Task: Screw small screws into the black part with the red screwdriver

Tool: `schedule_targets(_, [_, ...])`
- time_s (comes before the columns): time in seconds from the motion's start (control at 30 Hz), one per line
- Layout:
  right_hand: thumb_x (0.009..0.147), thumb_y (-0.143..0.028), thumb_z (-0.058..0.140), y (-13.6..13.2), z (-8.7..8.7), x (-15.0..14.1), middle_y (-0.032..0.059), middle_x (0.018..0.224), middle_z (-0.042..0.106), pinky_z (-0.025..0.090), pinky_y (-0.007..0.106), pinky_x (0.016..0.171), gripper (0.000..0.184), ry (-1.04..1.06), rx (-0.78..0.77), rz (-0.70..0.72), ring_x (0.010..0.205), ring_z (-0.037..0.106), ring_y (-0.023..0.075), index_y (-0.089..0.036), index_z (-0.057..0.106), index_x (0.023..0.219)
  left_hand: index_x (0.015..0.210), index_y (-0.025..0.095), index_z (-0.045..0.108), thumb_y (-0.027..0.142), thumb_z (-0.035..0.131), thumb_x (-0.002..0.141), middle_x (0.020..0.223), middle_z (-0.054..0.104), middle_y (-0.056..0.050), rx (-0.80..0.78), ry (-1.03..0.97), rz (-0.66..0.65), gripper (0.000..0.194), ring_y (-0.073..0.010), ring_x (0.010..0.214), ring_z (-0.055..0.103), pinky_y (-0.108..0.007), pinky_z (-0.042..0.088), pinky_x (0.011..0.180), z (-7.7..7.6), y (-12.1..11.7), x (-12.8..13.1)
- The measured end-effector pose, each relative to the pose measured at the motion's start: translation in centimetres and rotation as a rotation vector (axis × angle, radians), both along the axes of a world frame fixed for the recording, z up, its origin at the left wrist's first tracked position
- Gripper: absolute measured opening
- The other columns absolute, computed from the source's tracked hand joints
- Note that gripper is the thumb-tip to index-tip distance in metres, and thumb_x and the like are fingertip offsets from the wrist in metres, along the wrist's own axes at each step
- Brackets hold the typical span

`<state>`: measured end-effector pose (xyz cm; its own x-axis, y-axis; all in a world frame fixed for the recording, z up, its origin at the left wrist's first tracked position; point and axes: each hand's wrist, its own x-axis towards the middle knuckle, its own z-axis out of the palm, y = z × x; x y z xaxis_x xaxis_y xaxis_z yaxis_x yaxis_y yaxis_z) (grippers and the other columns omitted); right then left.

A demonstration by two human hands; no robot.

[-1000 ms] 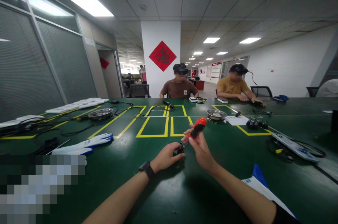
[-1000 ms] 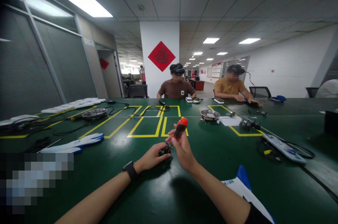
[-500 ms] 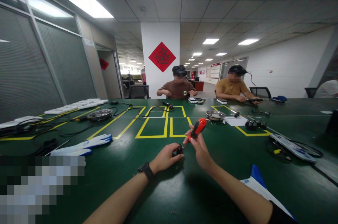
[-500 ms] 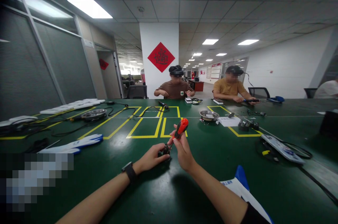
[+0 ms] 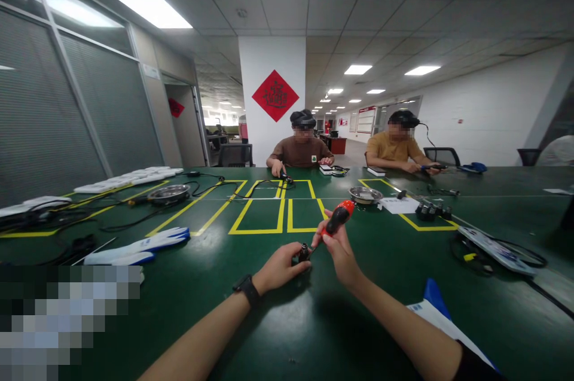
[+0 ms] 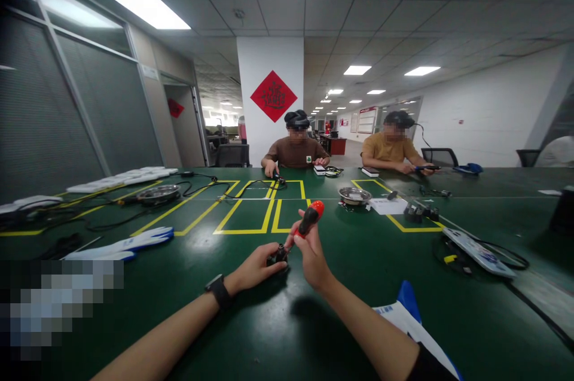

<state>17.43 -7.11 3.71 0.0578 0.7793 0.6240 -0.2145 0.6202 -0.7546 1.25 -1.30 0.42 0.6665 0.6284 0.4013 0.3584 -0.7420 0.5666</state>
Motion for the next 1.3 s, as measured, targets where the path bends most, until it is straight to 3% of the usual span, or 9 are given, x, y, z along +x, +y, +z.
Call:
schedule_targets(0.2, [0.086, -0.029, 0.05, 0.3, -0.1, 0.5, 0.0061, 0.108, 0.056, 0.047, 0.034, 0.085, 0.031, -0.167, -0.01, -0.188, 0.09, 0.058, 0.0172, -0.022, 0.048, 0.116, 0.096, 0.016, 0.059, 0.034, 0.056, 0.082, 0.086, 0.061, -0.002, -0.005, -0.009, -0.011, 0.023, -0.0148, 0.078, 0.054, -0.025, 0.042, 0.073, -0.1, 0.1, 0.1])
schedule_targets(0.33, [0.085, -0.032, 0.052, 0.6, -0.6, 0.9, 0.0052, 0.087, 0.062, 0.049, 0.031, 0.073, 0.017, -0.356, 0.021, -0.347, 0.077, 0.059, 0.0175, -0.018, 0.059, 0.091, 0.096, 0.016, 0.059, 0.035, 0.055, 0.083, 0.087, 0.061, -0.003, -0.004, 0.0, -0.009, 0.024, -0.0149, 0.078, 0.054, -0.025, 0.041, 0.072, -0.1, 0.1, 0.0])
schedule_targets(0.47, [0.088, -0.034, 0.047, 0.5, -1.1, 0.8, 0.002, 0.075, 0.062, 0.046, 0.026, 0.051, 0.018, -0.3, -0.036, -0.296, 0.05, 0.054, 0.0118, -0.018, 0.054, 0.093, 0.095, 0.016, 0.059, 0.036, 0.059, 0.08, 0.086, 0.06, -0.002, 0.031, 0.05, -0.028, 0.025, -0.0144, 0.075, 0.052, -0.024, 0.04, 0.068, -0.1, 0.3, -0.3])
schedule_targets(0.77, [0.088, -0.034, 0.047, 0.4, -1.3, 0.6, -0.0002, 0.069, 0.06, 0.046, 0.024, 0.05, 0.018, -0.254, -0.038, -0.281, 0.049, 0.055, 0.0108, -0.018, 0.051, 0.092, 0.086, 0.017, 0.059, 0.037, 0.06, 0.078, 0.081, 0.059, -0.001, 0.128, 0.097, 0.01, 0.021, -0.016, 0.078, 0.05, -0.027, 0.037, 0.076, 0.1, 0.3, -0.4])
schedule_targets(1.3, [0.088, -0.034, 0.047, 0.7, -1.4, 0.6, -0.0006, 0.069, 0.061, 0.045, 0.023, 0.05, 0.017, -0.231, -0.036, -0.283, 0.047, 0.054, 0.0101, -0.018, 0.052, 0.092, 0.084, 0.016, 0.06, 0.035, 0.055, 0.081, 0.082, 0.06, -0.002, 0.043, 0.078, -0.014, 0.02, -0.0163, 0.078, 0.051, -0.027, 0.039, 0.075, 0.2, 0.3, -0.4])
